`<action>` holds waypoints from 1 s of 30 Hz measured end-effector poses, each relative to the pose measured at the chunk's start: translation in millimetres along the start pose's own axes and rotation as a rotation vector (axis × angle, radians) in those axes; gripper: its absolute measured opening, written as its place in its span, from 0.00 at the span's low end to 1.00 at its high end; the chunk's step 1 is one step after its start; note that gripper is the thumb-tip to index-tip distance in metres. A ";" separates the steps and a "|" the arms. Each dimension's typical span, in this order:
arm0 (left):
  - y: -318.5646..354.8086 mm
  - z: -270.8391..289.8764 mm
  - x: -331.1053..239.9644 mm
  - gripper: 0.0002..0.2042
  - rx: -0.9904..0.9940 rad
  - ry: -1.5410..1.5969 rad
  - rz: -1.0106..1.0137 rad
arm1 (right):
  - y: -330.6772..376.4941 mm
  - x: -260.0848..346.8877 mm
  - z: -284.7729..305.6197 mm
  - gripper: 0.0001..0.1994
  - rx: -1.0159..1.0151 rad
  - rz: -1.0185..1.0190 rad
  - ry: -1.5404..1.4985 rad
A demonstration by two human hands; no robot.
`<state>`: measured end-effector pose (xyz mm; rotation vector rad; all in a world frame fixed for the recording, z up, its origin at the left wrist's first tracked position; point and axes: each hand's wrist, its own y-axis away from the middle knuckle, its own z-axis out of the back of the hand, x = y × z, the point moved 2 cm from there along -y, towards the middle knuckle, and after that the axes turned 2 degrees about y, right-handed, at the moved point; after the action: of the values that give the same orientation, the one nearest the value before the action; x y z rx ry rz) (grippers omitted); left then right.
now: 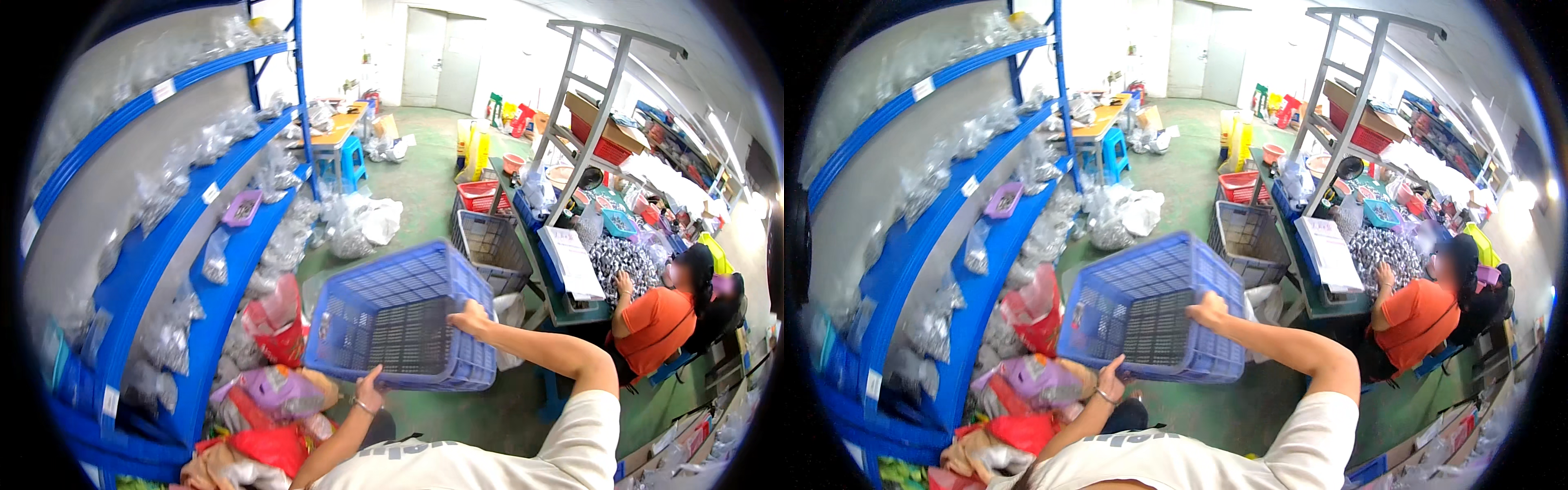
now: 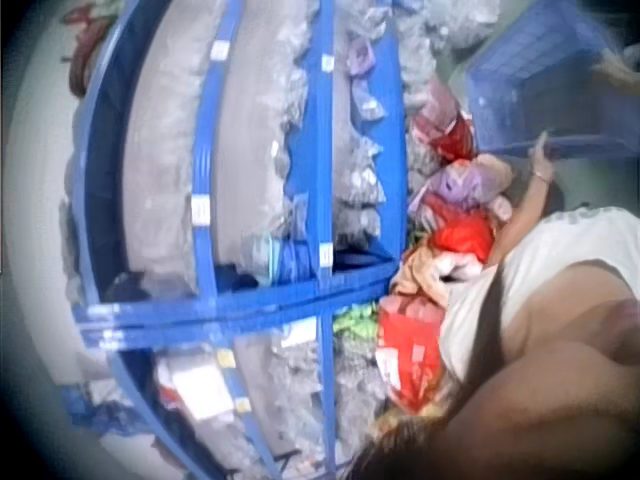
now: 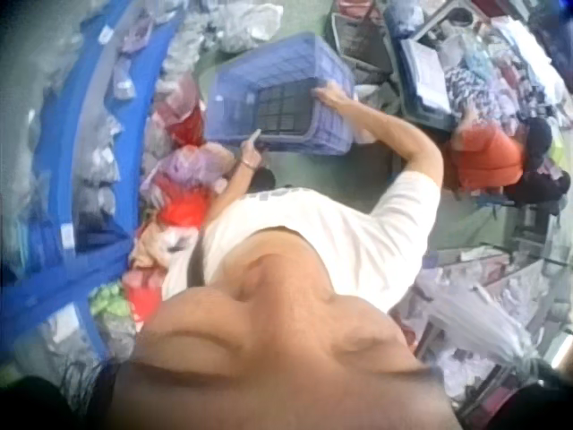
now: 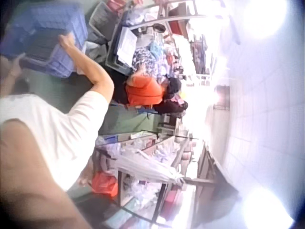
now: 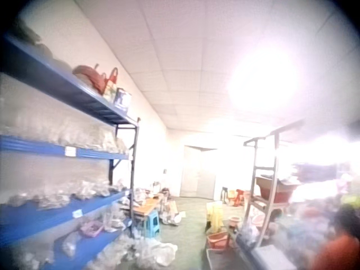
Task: The person sorts small metal rings and washers on a green table, placing them into plastic bags. They then adjust their head-mounted camera strap before walking to a storage area to retrieve a large blue crate filled with metal parts and pouring them onto the table.
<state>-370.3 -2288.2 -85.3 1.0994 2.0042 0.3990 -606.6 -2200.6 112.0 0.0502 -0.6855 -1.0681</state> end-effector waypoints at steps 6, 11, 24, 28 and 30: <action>-187.5 -106.1 -82.5 0.11 -0.034 0.046 -0.072 | -224.7 101.0 33.6 0.32 -0.055 0.169 0.045; -318.5 -217.8 -150.5 0.12 0.094 -0.060 -0.058 | -378.0 150.5 108.7 0.28 -0.139 0.188 -0.020; -723.6 -529.3 -242.8 0.08 0.073 0.068 0.029 | -812.9 236.9 251.3 0.23 -0.381 0.315 -0.122; -844.2 -590.7 -275.4 0.09 0.026 0.103 0.047 | -965.9 274.3 274.1 0.25 -0.311 0.293 -0.132; -906.0 -617.4 -282.8 0.09 0.003 0.128 0.017 | -1043.1 285.7 279.7 0.25 -0.321 0.271 -0.035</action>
<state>-1268.4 -2977.5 -95.7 1.1178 2.1085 0.4860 -1494.6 -2878.4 102.1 -0.3305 -0.5278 -0.9069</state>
